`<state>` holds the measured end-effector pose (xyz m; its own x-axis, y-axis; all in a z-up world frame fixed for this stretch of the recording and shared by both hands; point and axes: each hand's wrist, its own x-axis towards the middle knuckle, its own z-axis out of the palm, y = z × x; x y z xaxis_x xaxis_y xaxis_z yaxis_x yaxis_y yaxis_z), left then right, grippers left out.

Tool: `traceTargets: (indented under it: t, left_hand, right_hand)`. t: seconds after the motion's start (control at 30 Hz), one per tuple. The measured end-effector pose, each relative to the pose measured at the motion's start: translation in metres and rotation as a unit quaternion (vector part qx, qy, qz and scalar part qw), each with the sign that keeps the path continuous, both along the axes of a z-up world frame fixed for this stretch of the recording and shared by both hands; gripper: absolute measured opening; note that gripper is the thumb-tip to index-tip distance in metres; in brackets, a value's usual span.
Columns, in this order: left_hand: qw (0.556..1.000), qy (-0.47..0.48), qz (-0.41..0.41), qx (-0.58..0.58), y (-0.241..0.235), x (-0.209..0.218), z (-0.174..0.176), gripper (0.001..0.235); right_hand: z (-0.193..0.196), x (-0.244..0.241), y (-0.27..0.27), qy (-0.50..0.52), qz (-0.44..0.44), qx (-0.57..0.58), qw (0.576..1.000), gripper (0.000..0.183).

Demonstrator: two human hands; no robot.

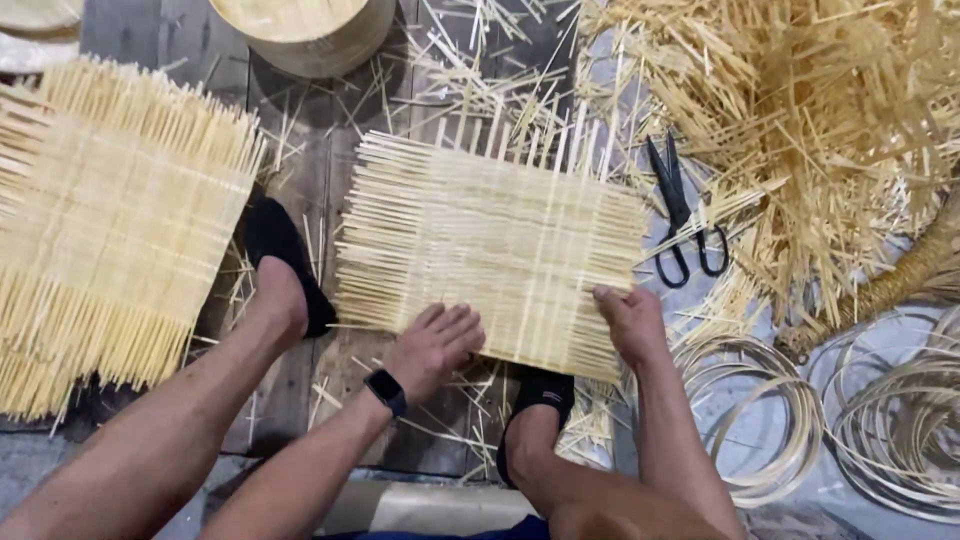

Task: The person sits on the floor weaving thin bamboo strips into a round woven tray, folding and tucking the strip ends, then fitting a bamboo hoop rim around the edge and pressing it into place. They pick up additional strips and hoops from the pile and trim excess material with scissors.

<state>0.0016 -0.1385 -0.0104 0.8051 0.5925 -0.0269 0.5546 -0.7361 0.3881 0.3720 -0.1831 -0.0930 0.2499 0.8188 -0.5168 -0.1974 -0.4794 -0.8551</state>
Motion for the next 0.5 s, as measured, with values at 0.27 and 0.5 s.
traceTargets:
  t: [0.27, 0.5]
  left_hand:
    - [0.965, 0.027, 0.259, -0.010, 0.074, 0.006, 0.003, 0.083]
    - [0.940, -0.014, 0.340, 0.002, 0.072, 0.009, 0.000, 0.086]
  right_hand:
    - [0.044, -0.015, 0.039, -0.054, 0.031, -0.034, 0.997, 0.028]
    - [0.133, -0.059, 0.030, -0.565, 0.039, 0.190, 0.802, 0.043]
